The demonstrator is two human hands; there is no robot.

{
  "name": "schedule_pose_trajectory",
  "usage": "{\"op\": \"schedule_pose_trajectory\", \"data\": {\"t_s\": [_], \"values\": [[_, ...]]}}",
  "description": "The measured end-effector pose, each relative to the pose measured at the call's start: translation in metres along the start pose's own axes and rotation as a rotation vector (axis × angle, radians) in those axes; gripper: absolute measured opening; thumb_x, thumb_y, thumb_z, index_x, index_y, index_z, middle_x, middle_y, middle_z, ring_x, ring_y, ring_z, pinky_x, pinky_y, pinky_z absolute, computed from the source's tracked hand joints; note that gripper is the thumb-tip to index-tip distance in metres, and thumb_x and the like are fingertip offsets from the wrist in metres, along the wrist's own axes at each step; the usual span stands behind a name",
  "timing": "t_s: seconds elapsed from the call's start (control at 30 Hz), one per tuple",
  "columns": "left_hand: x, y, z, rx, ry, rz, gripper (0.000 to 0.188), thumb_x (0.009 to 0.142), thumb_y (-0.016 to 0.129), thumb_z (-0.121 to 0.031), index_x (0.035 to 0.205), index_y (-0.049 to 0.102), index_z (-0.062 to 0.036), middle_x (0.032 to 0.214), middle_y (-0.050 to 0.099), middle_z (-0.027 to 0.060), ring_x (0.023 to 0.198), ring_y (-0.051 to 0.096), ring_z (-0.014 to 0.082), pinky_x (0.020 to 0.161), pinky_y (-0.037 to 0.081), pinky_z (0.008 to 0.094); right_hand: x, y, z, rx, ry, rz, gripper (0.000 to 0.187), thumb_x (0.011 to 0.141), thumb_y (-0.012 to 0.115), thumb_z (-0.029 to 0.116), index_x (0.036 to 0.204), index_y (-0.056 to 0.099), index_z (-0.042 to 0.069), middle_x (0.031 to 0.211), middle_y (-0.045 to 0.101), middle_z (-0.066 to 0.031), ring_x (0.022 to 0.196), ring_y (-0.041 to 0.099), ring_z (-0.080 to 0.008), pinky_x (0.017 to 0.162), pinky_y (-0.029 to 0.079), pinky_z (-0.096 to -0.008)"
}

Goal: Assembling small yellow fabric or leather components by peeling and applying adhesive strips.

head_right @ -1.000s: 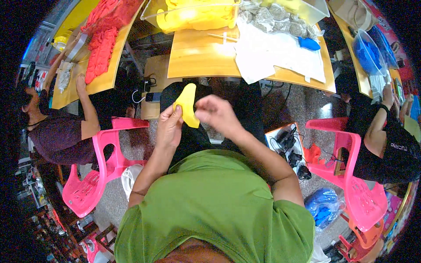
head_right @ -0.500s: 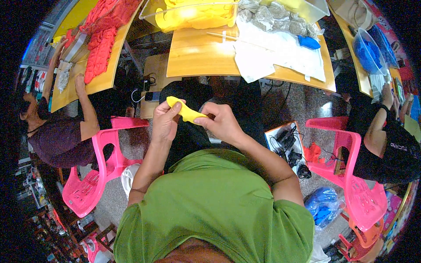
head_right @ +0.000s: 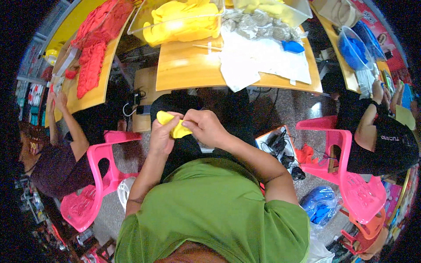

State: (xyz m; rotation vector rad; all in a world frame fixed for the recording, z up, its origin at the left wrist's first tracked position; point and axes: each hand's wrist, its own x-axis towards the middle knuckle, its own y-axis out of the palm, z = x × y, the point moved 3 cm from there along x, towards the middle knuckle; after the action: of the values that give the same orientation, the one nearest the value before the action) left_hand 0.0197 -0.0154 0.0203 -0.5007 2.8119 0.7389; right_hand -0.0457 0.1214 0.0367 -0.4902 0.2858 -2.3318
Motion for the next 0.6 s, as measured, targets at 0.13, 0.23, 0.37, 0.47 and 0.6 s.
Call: {"op": "schedule_pose_trajectory", "data": {"t_s": [0.13, 0.23, 0.37, 0.47, 0.6], "values": [[0.011, -0.016, -0.008, -0.010, 0.038, -0.100, 0.023, 0.093, 0.052, -0.021, 0.090, 0.063, -0.0003, 0.064, 0.057, 0.0017, 0.049, 0.048, 0.0072, 0.043, 0.037, 0.0192, 0.017, -0.020, -0.018, 0.112, 0.094, 0.009, 0.012, 0.084, 0.060, 0.012, 0.080, 0.058, 0.000, 0.057, 0.052, -0.0090, 0.052, 0.053, -0.0189, 0.050, 0.043, -0.0331], [0.025, -0.024, -0.014, -0.259, 0.058, 0.080, 0.035, 0.098, 0.040, -0.031, 0.104, 0.058, -0.0016, 0.072, 0.055, 0.0038, 0.058, 0.050, 0.0099, 0.050, 0.040, 0.0233, 0.020, -0.035, -0.029, 0.522, 0.447, 0.016, 0.014, 0.087, 0.058, 0.013, 0.080, 0.059, 0.002, 0.058, 0.051, -0.0025, 0.048, 0.048, -0.0124, 0.045, 0.040, -0.0279], [0.028, 0.005, -0.020, -0.155, 0.019, 0.159, 0.044, 0.094, 0.050, -0.025, 0.131, 0.042, -0.0013, 0.114, 0.057, 0.0081, 0.105, 0.053, 0.0168, 0.083, 0.044, 0.0285, 0.019, -0.023, -0.032, 1.194, 0.612, 0.081, 0.019, 0.089, 0.059, 0.021, 0.078, 0.056, 0.005, 0.057, 0.045, 0.0007, 0.045, 0.039, -0.0088, 0.041, 0.035, -0.0239], [0.041, 0.005, -0.013, -0.180, 0.093, 0.332, 0.034, 0.087, 0.059, -0.012, 0.118, 0.052, -0.0011, 0.108, 0.060, 0.0093, 0.101, 0.056, 0.0169, 0.088, 0.044, 0.0300, 0.018, -0.009, -0.034, 1.226, 0.689, 0.237, 0.023, 0.090, 0.058, 0.026, 0.080, 0.057, 0.005, 0.056, 0.048, -0.0009, 0.045, 0.043, -0.0105, 0.042, 0.036, -0.0250], [0.054, -0.001, -0.025, -0.276, 0.090, 0.030, 0.011, 0.087, 0.059, -0.005, 0.096, 0.061, -0.0008, 0.089, 0.063, 0.0049, 0.083, 0.061, 0.0136, 0.081, 0.047, 0.0264, 0.046, -0.045, -0.044, 0.018, 0.309, -0.017, 0.016, 0.089, 0.058, 0.017, 0.086, 0.061, 0.002, 0.069, 0.059, -0.0057, 0.061, 0.058, -0.0157, 0.055, 0.046, -0.0281]]}}
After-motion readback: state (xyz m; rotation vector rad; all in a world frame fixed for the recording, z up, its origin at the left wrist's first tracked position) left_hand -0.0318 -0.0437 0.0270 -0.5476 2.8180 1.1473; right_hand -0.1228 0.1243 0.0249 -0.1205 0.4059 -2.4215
